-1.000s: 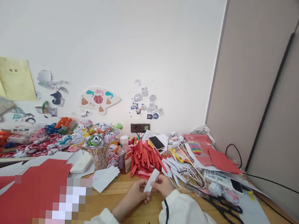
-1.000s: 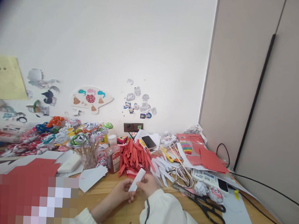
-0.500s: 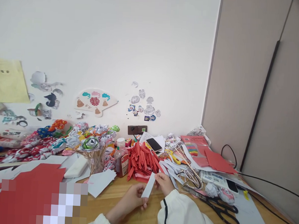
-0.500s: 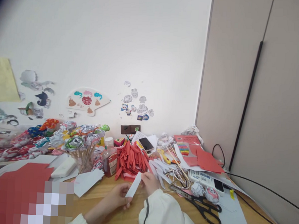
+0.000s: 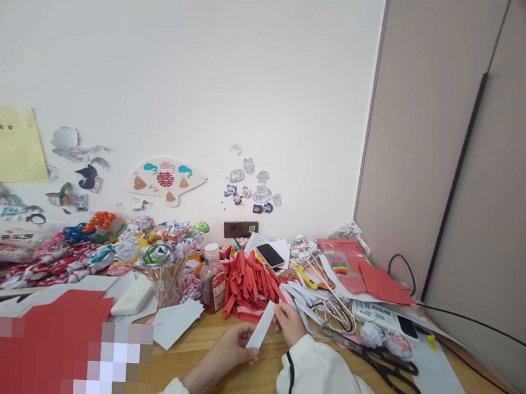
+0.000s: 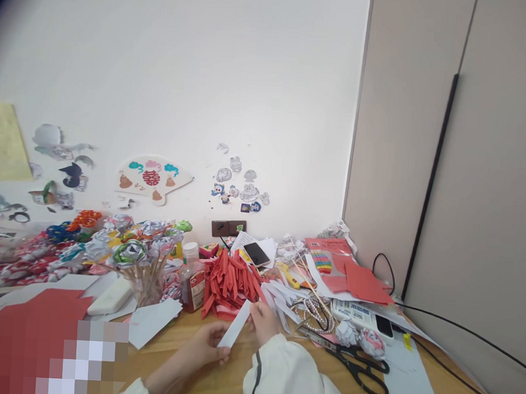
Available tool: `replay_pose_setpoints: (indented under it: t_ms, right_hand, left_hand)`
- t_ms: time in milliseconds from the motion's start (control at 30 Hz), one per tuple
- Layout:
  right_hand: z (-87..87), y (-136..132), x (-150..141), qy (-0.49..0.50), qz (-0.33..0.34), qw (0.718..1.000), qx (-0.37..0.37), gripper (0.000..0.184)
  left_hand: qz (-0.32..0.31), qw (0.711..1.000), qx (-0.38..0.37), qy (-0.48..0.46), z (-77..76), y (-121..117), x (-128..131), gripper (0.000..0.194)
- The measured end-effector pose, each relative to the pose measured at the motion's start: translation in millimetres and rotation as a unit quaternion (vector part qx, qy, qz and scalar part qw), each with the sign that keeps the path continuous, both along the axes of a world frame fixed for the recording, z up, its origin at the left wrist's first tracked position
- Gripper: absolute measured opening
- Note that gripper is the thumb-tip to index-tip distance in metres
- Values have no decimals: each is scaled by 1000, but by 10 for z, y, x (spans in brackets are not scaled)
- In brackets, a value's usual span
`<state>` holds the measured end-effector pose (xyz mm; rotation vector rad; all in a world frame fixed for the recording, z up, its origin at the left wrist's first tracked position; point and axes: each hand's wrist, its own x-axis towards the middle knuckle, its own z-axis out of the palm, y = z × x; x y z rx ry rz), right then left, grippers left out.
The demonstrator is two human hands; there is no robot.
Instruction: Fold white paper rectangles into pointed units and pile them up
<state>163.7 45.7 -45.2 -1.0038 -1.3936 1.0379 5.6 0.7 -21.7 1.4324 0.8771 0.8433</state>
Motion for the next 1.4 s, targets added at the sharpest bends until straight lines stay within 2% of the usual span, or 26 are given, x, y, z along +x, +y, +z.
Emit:
replay_pose_setpoints:
  t_ms: [167,300,500,633,800,933,1133,1200,1333,1400]
  right_hand:
    - [75,-48,-13,32,43,999,9,40]
    - [42,-49,-52,45,99,994,-19,39]
    - [4,-55,-96,71,106,991,-51,43]
    - [42,-98,-106,88,140,983,-75,46]
    - [35,-119,-140,88,174,977,-84,45]
    - [34,-137,-170,48,157,985,-55,42]
    - [50,-157,-174,38,116,993,5,32]
    - [60,-162,-164,37,120,992,11,31]
    - [71,-166,-154,29,121,992,14,33]
    - [61,-160,-157,22,122,992,6,33]
  left_hand:
    - [-3,997,-54,-48,88,-62,11,32]
    - [8,994,-80,-77,98,-56,21,34]
    - [36,997,-46,-56,29,22,32,34]
    - [31,998,-42,-41,36,-8,30,30]
    - [68,996,-38,-51,32,-29,29,30]
    - [71,996,-40,-36,19,-7,48,31]
    - [51,986,-104,-119,1,-28,83,34]
    - [59,986,-108,-111,-38,-1,74,35]
    - [135,988,-44,-68,-121,79,41,43]
    - [145,988,2,-50,-127,91,33,44]
